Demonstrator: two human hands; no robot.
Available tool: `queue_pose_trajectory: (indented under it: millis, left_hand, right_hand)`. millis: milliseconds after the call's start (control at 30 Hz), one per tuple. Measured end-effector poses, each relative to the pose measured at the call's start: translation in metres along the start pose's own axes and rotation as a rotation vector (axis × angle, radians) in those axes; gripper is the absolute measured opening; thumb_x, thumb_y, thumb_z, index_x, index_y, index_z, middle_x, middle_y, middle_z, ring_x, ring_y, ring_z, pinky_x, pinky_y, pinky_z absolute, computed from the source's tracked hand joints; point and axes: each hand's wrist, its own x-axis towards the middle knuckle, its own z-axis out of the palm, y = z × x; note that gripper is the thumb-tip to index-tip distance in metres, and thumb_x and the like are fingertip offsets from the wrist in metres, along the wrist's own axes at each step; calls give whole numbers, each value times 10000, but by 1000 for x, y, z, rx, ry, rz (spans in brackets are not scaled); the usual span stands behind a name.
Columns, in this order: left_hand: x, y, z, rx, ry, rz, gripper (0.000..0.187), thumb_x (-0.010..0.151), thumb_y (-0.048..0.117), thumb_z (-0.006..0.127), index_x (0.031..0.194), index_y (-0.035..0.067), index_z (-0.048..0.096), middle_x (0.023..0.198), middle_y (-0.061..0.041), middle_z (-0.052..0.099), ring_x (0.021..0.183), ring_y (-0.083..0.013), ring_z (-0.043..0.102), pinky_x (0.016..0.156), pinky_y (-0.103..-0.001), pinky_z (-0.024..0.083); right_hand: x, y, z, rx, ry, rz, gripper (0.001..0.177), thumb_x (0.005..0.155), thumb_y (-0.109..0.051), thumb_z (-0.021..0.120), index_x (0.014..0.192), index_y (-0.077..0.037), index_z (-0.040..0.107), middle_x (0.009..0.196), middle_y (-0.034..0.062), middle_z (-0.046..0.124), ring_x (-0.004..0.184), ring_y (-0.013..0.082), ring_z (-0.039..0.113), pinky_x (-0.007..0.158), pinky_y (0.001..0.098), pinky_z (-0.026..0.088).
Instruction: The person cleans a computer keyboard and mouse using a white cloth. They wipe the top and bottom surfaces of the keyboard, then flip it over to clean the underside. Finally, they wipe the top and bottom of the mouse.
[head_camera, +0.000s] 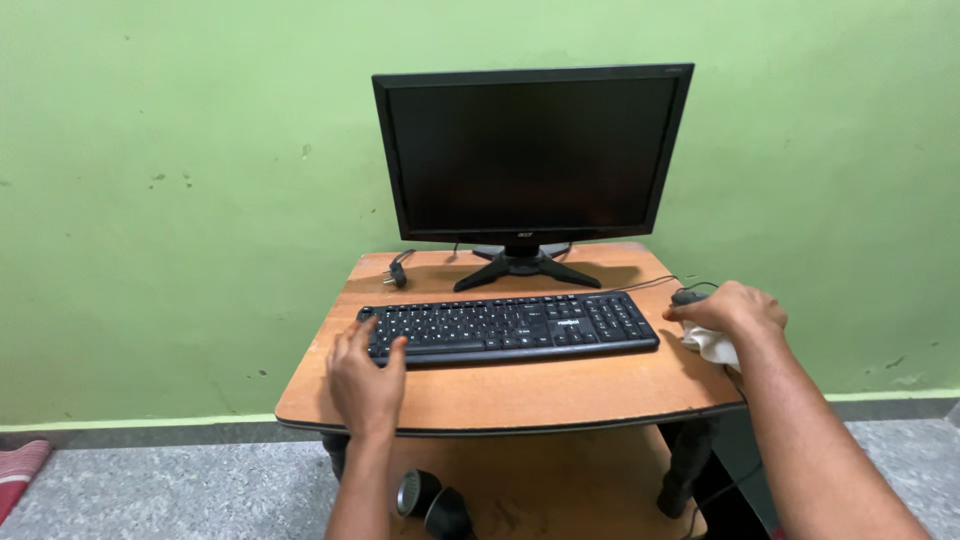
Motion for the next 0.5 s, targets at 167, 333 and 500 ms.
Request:
queue_pose_trajectory:
  millis: [167,333,500]
  left_hand:
    - [4,38,10,-284,-36,7,314,841,187,773,1137,82,767,1216,-112,736,1155,-296,681,1001,-418,524]
    - [5,67,47,-515,-267,-102,357,835,189,780,1180,103,751,1176,-84,758,1090,-230,736,953,-387,575]
    - [12,89,118,-928,-638,-377,485,944,379,658,1332,88,670,1190,-133,768,1046,-246,733,879,-381,618]
  right_hand:
    - [7,-1,6,-12,30,-13,812,569,-653,926,1153,-100,812,1221,167,752,1173,325,696,901,413,581]
    - [-9,-10,2,58,42,-20,721,650,-616,870,1155,-101,849,1125,154,816,1051,287,750,875,405,591]
    - [-40,-54,1,501,-4,-138,800,648,-512,832,1366,-183,708,1081,158,827,856,284,796,781,395,606]
